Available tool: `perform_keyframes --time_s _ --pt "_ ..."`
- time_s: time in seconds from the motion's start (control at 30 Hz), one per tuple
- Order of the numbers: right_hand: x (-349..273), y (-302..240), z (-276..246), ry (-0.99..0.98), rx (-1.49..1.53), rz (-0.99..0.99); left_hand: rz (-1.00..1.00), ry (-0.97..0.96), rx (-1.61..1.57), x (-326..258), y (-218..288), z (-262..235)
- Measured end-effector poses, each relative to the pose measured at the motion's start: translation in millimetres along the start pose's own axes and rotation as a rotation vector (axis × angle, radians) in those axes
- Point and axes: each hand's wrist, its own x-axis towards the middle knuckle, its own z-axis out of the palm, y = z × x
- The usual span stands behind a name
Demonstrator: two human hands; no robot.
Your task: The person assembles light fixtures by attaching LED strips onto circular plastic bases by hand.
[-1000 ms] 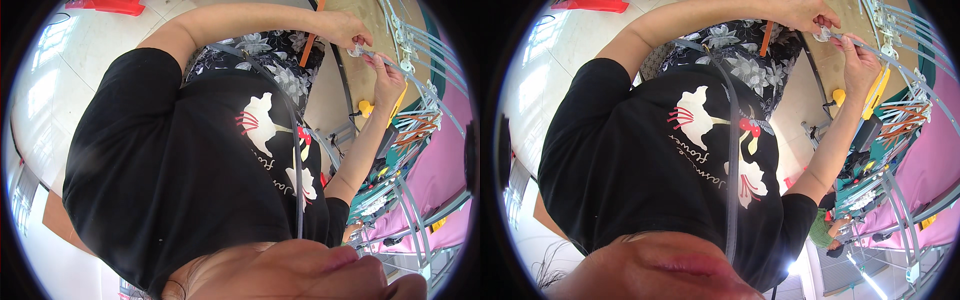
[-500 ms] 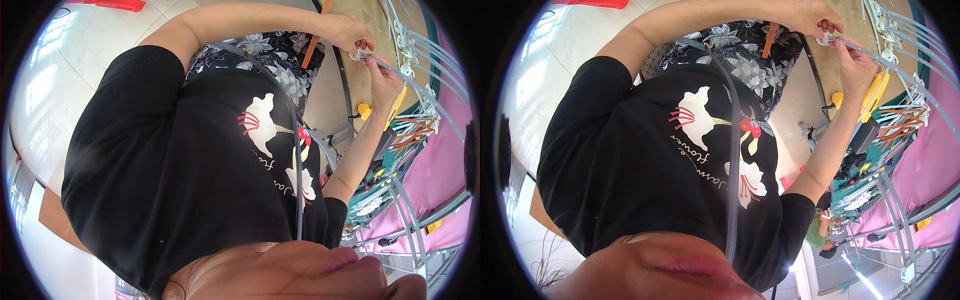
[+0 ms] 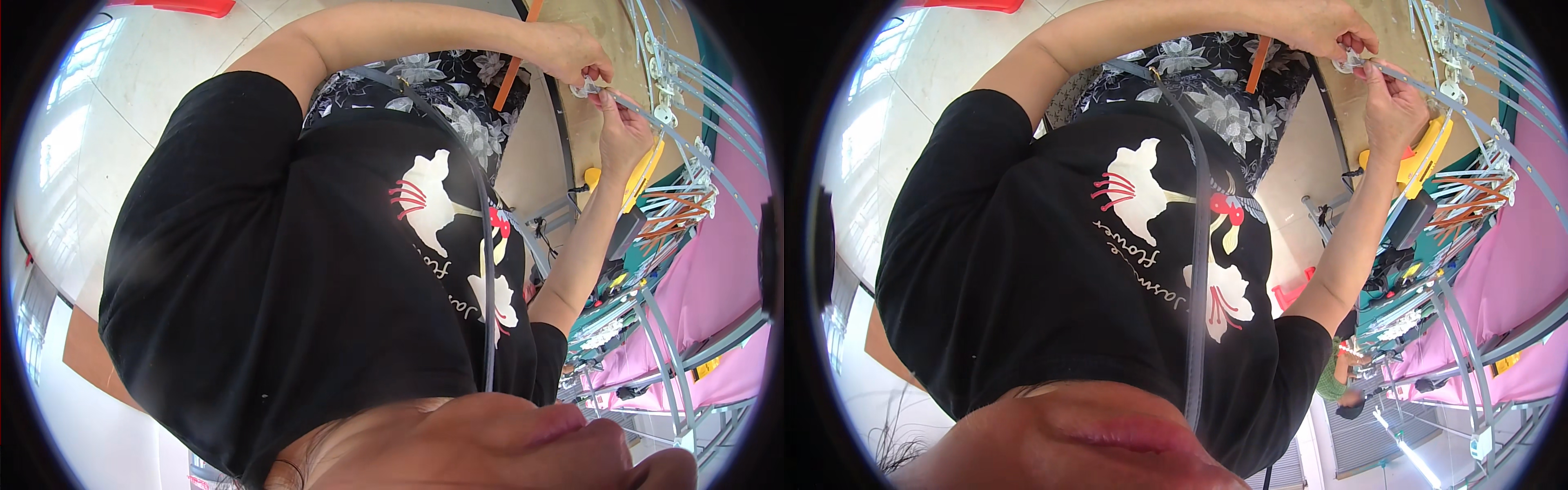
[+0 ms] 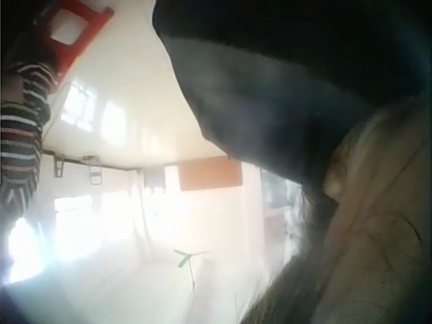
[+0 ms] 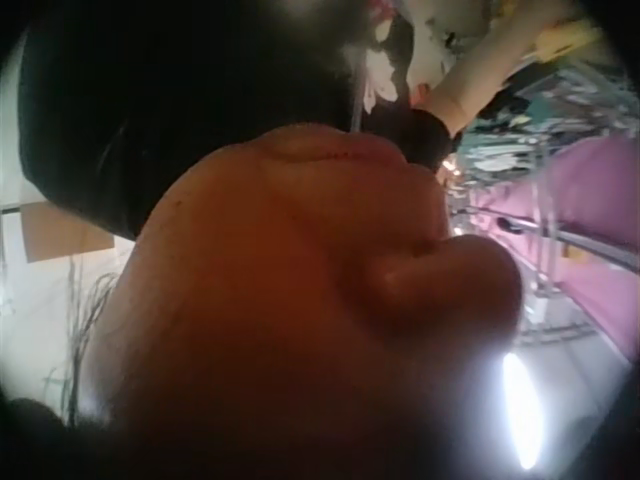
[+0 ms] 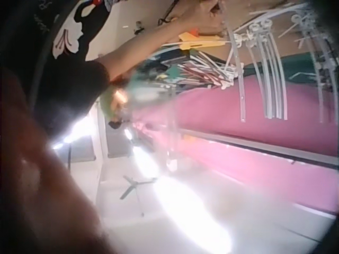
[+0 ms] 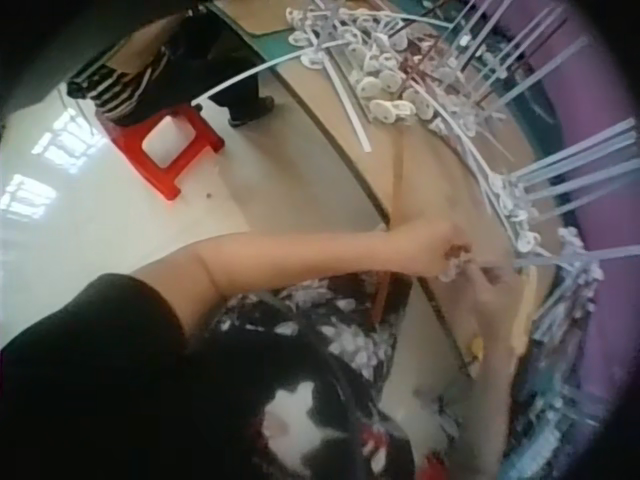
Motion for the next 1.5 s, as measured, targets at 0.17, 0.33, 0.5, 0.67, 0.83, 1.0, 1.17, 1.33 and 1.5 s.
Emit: perform_keyframes --time_s 0.17,0.33,0.5,0.67,0.83,1.0,1.17,1.33,1.5 --pt "-1.2 4.3 -0.1 0.020 -0.004 -0.013 0.017 0.008 0.005 2.8 -4.3 5.7" --pt "-1.1 0.6 2.5 0.006 -0.046 -0.023 0.010 -0.009 0.031 1.0 -0.5 1.7" --pt "3.1 0.8 2.0 0.010 -0.045 -0.039 0.116 0.080 0.119 9.6 6.4 -7.4" --pt "6.5 -1.3 -9.1 -0.122 -0.605 -0.224 0.279 0.008 0.044 18.0 68.0 -39.2" --pt "6.7 -9.2 5.2 -0.030 -0.102 -0.052 0.367 0.034 -0.019 29.3 79.3 -43.8" --pt "5.9 3.0 -3.5 -0.031 -0.143 -0.088 0.365 0.061 -0.044 29.9 81.8 -35.9" --pt "5.1 -0.8 6.7 0.018 -0.246 -0.266 0.425 0.047 0.014 30.6 61.4 -25.0" --pt "5.0 2.9 4.9 0.181 -0.383 -0.402 0.430 0.124 -0.008 25.1 73.6 -23.1" --pt "4.3 -6.6 -1.7 0.019 -0.058 -0.064 0.414 0.091 0.008 32.5 77.0 -28.2"
